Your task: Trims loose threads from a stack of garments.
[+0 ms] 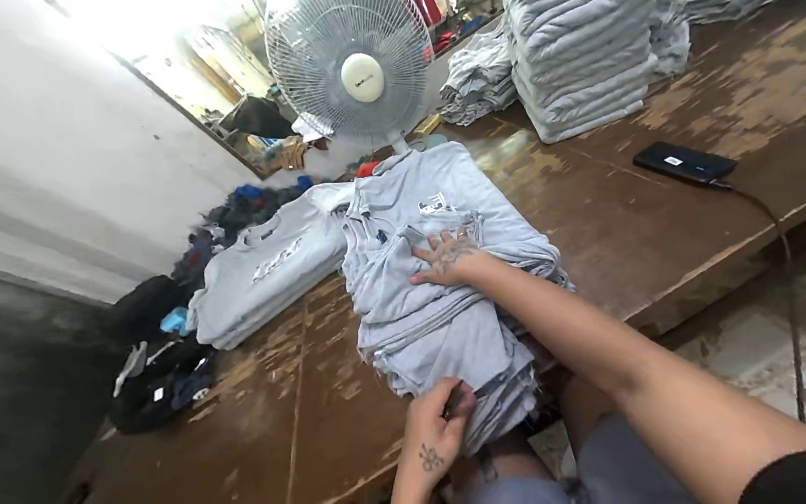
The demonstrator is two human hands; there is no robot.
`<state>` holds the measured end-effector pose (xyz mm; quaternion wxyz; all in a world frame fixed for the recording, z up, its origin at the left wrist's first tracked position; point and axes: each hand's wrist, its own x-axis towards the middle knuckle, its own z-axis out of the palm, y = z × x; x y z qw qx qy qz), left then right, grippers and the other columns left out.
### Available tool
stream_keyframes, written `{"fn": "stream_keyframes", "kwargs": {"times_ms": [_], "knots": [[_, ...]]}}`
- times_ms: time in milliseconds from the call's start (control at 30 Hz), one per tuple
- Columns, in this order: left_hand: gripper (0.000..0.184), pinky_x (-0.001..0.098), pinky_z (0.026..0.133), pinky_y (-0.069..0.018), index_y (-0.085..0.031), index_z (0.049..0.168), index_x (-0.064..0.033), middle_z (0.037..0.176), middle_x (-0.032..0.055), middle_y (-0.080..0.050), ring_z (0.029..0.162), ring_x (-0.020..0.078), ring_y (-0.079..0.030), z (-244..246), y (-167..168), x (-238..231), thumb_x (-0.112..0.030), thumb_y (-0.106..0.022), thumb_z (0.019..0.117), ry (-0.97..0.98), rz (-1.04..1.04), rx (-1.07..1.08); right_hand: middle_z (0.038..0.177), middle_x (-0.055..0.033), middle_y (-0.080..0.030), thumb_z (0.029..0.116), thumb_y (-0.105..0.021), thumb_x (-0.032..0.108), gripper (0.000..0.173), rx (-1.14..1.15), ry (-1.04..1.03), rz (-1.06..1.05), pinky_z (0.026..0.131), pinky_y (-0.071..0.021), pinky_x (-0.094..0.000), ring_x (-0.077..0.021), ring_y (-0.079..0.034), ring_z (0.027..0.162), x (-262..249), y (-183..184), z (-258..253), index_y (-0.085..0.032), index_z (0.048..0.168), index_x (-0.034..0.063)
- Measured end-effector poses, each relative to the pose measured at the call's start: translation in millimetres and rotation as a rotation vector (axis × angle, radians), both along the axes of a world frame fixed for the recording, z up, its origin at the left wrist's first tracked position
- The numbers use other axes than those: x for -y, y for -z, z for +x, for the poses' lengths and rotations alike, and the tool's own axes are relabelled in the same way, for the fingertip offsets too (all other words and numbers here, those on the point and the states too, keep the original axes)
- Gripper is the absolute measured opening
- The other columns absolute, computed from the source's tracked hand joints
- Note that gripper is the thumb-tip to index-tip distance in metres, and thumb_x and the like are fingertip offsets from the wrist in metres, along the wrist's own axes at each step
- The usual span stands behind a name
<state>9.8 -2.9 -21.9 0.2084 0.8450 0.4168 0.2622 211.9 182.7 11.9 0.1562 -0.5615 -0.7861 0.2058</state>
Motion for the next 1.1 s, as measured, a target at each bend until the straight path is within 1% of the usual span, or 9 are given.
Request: {"fn": "stream_keyframes", "kwargs": {"times_ms": [200, 333, 433, 500, 600, 667, 800, 900, 1100], "knots": [[0.021, 0.0317, 0.074, -0.0554, -0.063, 0.099, 0.0018, 0.092, 0.0116, -0.064, 0.081, 0.0159, -0.064, 2, -2, -9, -0.015, -0.050, 0.0992, 0.022, 0.153, 0.052, 0.128, -0.0158, -0.068, 0.1035, -0.048, 0.050, 0.054, -0.532, -0.045, 0.767, 0.111, -0.0435, -0.0527, -0.0323, -0.059, 0.128, 95, 12, 22, -0.071, 0.125, 0.0053], [0.028, 0.0251, 0.068, -0.0532, -0.062, 0.100, 0.0078, 0.079, 0.0107, -0.064, 0.070, 0.0101, -0.062, 11, -12, -21, -0.016, -0.048, 0.1042, -0.139, 0.300, 0.152, 0.097, -0.0190, -0.073, 0.0969, -0.061, 0.047, 0.049, -0.397, -0.160, 0.612, 0.075, -0.0589, -0.0491, -0.0344, -0.073, 0.090, 177, 15, 16, -0.073, 0.108, 0.0012], [0.024, 0.0203, 0.062, -0.0504, -0.065, 0.094, 0.0039, 0.074, 0.0073, -0.063, 0.064, 0.0062, -0.059, 5, -30, -19, -0.015, -0.052, 0.1017, 0.033, 0.258, 0.107, 0.095, -0.0228, -0.070, 0.0799, -0.073, 0.007, 0.021, -0.277, 0.001, 0.562, 0.071, -0.0590, -0.0553, -0.0407, -0.072, 0.088, 171, 35, 26, -0.072, 0.099, -0.0001], [0.021, 0.0181, 0.059, -0.0493, -0.065, 0.093, -0.0012, 0.072, 0.0020, -0.062, 0.062, 0.0023, -0.057, -14, -40, -15, -0.016, -0.053, 0.1002, 0.113, 0.136, 0.005, 0.090, -0.0210, -0.069, 0.0702, -0.075, 0.005, 0.022, -0.266, -0.012, 0.657, 0.067, -0.0573, -0.0551, -0.0406, -0.070, 0.085, 175, 47, 43, -0.071, 0.092, 0.0018], [0.016, 0.0528, 0.062, -0.0559, -0.072, 0.096, -0.0029, 0.075, 0.0121, -0.069, 0.068, 0.0291, -0.069, -24, -49, -13, -0.017, -0.064, 0.0947, 0.056, -0.091, -0.411, 0.079, -0.0177, -0.066, 0.0782, -0.069, 0.007, 0.007, -0.208, -0.154, 0.688, 0.062, -0.0562, -0.0511, -0.0388, -0.069, 0.077, 189, 62, 40, -0.068, 0.084, 0.0028], [0.023, 0.0629, 0.070, -0.0540, -0.073, 0.101, -0.0015, 0.081, 0.0178, -0.071, 0.077, 0.0382, -0.071, -8, -59, -15, -0.021, -0.061, 0.0989, -0.022, -0.124, -0.471, 0.084, -0.0175, -0.068, 0.0844, -0.064, 0.007, 0.009, -0.233, -0.147, 0.650, 0.068, -0.0579, -0.0486, -0.0370, -0.070, 0.081, 194, 72, 39, -0.071, 0.089, 0.0030], [0.032, 0.0236, 0.057, -0.0539, -0.068, 0.114, 0.0037, 0.086, 0.0040, -0.070, 0.063, 0.0059, -0.063, 56, -52, -15, -0.015, -0.043, 0.1073, -0.049, -0.090, 0.117, 0.094, -0.0171, -0.072, 0.0913, -0.060, 0.012, 0.019, -0.312, -0.053, 0.720, 0.077, -0.0593, -0.0404, -0.0310, -0.072, 0.088, 199, 86, 44, -0.075, 0.100, 0.0049], [0.034, 0.0206, 0.056, -0.0518, -0.062, 0.122, 0.0069, 0.088, 0.0021, -0.069, 0.061, 0.0028, -0.060, 77, -14, -18, -0.016, -0.039, 0.1090, -0.061, -0.414, 0.420, 0.086, -0.0138, -0.074, 0.0966, -0.059, 0.012, 0.019, -0.386, 0.007, 0.770, 0.077, -0.0583, -0.0308, -0.0229, -0.072, 0.082, 217, 104, 59, -0.076, 0.098, 0.0040], [0.033, 0.0189, 0.050, -0.0527, -0.053, 0.119, 0.0029, 0.078, -0.0038, -0.070, 0.055, 0.0025, -0.061, 65, 6, -19, -0.019, -0.029, 0.1111, -0.025, -0.467, 0.750, 0.093, -0.0142, -0.073, 0.1000, -0.058, 0.020, 0.023, -0.413, 0.065, 0.620, 0.078, -0.0584, -0.0304, -0.0211, -0.071, 0.086, 238, 92, 82, -0.073, 0.099, 0.0036]]}}
